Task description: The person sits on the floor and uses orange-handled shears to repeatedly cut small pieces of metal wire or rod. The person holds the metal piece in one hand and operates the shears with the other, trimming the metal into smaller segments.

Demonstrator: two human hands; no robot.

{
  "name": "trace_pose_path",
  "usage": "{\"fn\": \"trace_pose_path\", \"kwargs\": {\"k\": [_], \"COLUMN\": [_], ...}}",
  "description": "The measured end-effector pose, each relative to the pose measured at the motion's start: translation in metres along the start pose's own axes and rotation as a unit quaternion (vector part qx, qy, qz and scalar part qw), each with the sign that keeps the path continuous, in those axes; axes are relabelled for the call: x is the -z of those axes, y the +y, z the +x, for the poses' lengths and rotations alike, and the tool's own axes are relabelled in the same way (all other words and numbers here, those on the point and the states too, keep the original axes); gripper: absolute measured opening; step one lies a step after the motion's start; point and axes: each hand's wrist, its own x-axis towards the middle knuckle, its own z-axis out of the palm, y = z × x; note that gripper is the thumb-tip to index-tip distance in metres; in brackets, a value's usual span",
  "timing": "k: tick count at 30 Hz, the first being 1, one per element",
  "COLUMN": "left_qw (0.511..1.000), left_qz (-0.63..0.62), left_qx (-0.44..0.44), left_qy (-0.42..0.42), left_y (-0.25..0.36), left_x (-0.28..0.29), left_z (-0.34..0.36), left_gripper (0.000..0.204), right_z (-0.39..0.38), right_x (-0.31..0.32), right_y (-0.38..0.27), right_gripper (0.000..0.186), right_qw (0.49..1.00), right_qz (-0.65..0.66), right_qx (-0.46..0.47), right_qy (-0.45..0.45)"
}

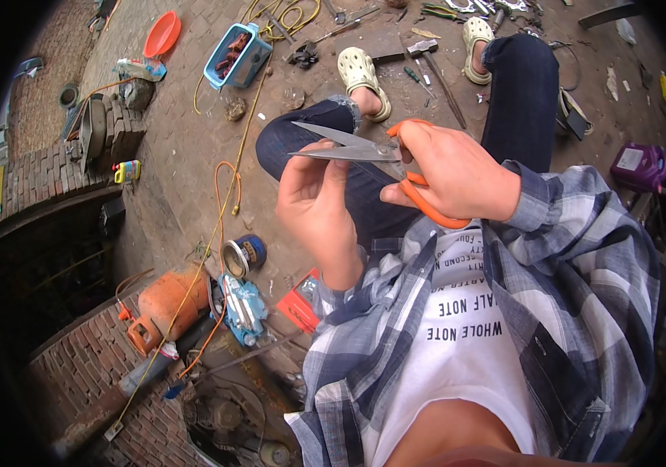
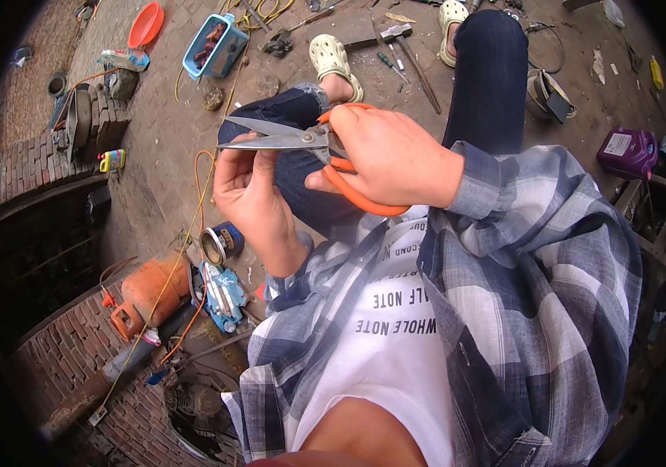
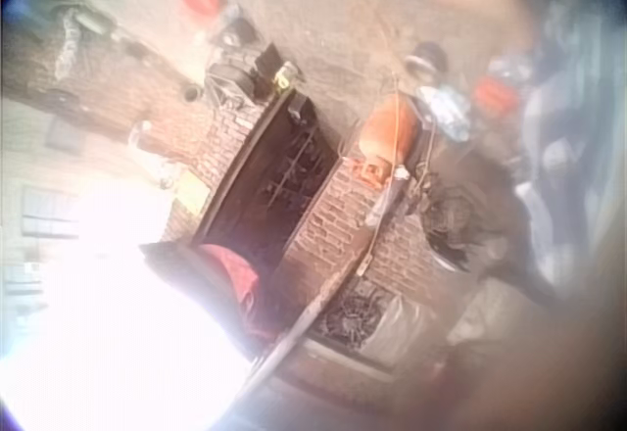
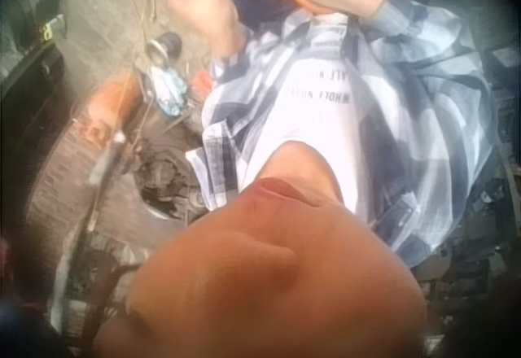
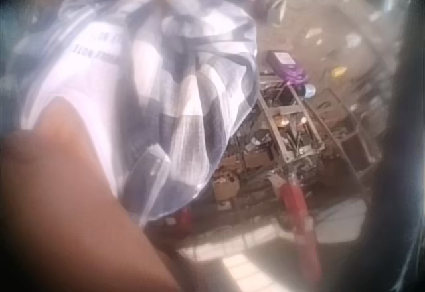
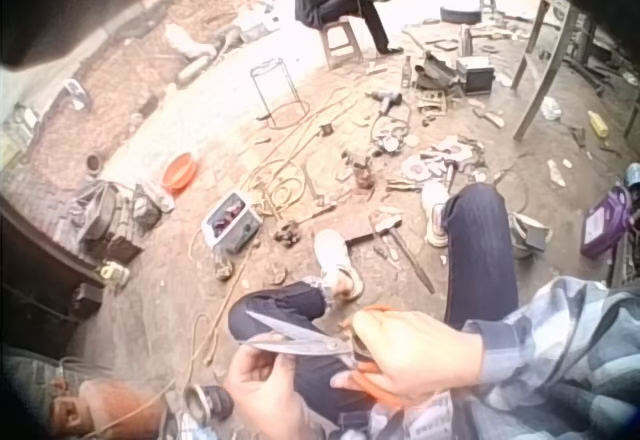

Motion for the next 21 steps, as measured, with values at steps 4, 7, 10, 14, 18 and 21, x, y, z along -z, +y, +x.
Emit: {"fn": "trace_pose_path", "kwargs": {"k": [4, 7, 10, 14, 18, 21], "left_qw": [1.000, 1.000, 1.000, 1.000, 0.953, 0.931], "left_qz": [-0.010, 0.012, 0.022, -0.024, -0.271, -0.319], "left_qx": [-0.002, -0.005, -0.020, -0.016, 0.102, 0.153], "left_qy": [0.004, 0.011, 0.004, -0.010, -0.087, -0.094], "left_y": [-0.001, -0.002, -0.003, -0.005, -0.009, -0.009], "left_x": [0.000, 0.000, -0.001, -0.002, 0.010, 0.010], "left_z": [0.001, -0.001, -0.004, -0.003, 0.006, 0.005], "left_gripper": [0.013, 0.015, 0.018, 0.020, 0.024, 0.029], "right_z": [-0.001, 0.001, 0.005, 0.007, 0.006, 0.005], "right_x": [-0.004, -0.002, 0.000, 0.002, 0.001, 0.006], "right_y": [-0.001, -0.002, -0.003, -0.005, -0.005, -0.007], "right_gripper": [0.062, 0.059, 0.057, 0.053, 0.049, 0.048], "right_qw": [1.000, 1.000, 1.000, 0.997, 0.980, 0.991], "right_qz": [0.006, -0.002, 0.005, 0.068, 0.187, 0.127], "right_qx": [0.007, -0.011, -0.027, -0.033, -0.067, -0.014], "right_qy": [0.022, 0.009, -0.014, -0.028, -0.011, 0.035]}}
